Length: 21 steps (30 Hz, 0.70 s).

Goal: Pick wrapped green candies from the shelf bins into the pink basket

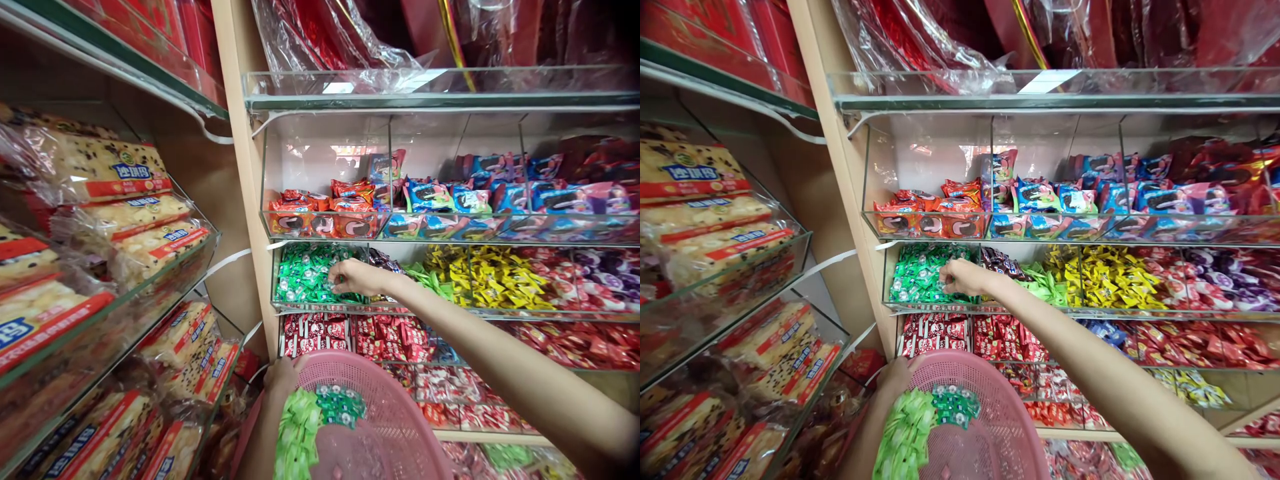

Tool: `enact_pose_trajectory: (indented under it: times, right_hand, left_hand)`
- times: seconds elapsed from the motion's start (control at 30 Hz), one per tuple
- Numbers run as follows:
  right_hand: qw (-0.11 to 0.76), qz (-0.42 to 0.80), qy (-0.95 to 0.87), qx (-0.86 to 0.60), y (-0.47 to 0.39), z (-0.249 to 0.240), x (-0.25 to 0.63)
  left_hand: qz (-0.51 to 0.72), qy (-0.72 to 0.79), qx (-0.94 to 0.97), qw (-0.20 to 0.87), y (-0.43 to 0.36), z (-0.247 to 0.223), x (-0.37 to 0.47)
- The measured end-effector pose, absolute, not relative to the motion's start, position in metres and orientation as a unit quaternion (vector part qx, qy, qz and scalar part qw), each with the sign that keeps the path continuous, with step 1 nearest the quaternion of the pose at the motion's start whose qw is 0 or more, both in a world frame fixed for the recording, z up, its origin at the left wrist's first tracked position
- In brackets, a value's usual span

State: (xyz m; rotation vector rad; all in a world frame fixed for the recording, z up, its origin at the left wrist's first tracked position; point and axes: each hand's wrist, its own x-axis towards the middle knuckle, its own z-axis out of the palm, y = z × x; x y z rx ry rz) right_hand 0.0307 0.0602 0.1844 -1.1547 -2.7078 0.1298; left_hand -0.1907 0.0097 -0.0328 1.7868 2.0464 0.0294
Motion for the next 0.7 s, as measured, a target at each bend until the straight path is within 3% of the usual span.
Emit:
enact_pose_trajectory:
  times: [0.53, 0.7]
  right_hand:
    - [0.108, 0.006, -0.904, -0.413, 0.060, 0.160, 0.012]
    - [0.136, 0.058, -0.891, -0.430, 0.060, 0.160, 0.015]
  left_hand:
    - [0.024, 0.724, 0.659, 0.205, 0.012, -0.041, -0.193]
    - [0.024, 0.725, 0.656, 0.208, 0.011, -0.039, -0.192]
